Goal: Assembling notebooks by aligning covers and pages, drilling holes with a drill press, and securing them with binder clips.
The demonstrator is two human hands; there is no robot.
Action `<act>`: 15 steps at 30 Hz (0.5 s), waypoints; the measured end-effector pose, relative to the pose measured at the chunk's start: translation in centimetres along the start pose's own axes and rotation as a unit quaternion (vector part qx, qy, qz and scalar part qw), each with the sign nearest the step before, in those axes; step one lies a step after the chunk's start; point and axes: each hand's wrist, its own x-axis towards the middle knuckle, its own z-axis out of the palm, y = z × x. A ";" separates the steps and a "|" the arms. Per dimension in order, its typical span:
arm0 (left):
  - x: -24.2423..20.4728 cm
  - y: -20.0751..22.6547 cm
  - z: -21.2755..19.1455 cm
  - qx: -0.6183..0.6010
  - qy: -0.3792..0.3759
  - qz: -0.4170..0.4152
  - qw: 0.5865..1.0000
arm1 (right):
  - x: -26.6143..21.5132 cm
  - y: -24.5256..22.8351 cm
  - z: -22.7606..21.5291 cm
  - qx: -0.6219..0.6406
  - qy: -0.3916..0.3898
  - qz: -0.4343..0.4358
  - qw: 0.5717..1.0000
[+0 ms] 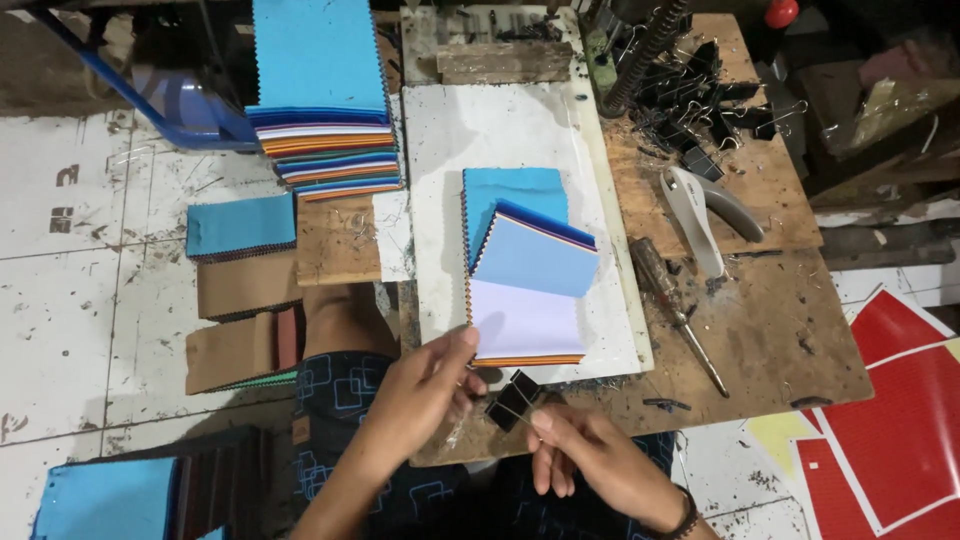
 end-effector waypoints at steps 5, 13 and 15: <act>0.7 0.9 -0.5 0.147 0.026 -0.003 0.989 | 0.3 1.1 1.8 0.011 0.013 -0.014 1.000; 1.9 0.3 -0.7 0.079 0.022 -0.017 0.997 | 1.0 -0.2 3.4 0.064 0.064 0.015 0.996; 2.4 -0.5 -0.7 0.055 0.020 -0.002 0.998 | 1.3 0.9 3.5 0.058 0.061 -0.002 0.996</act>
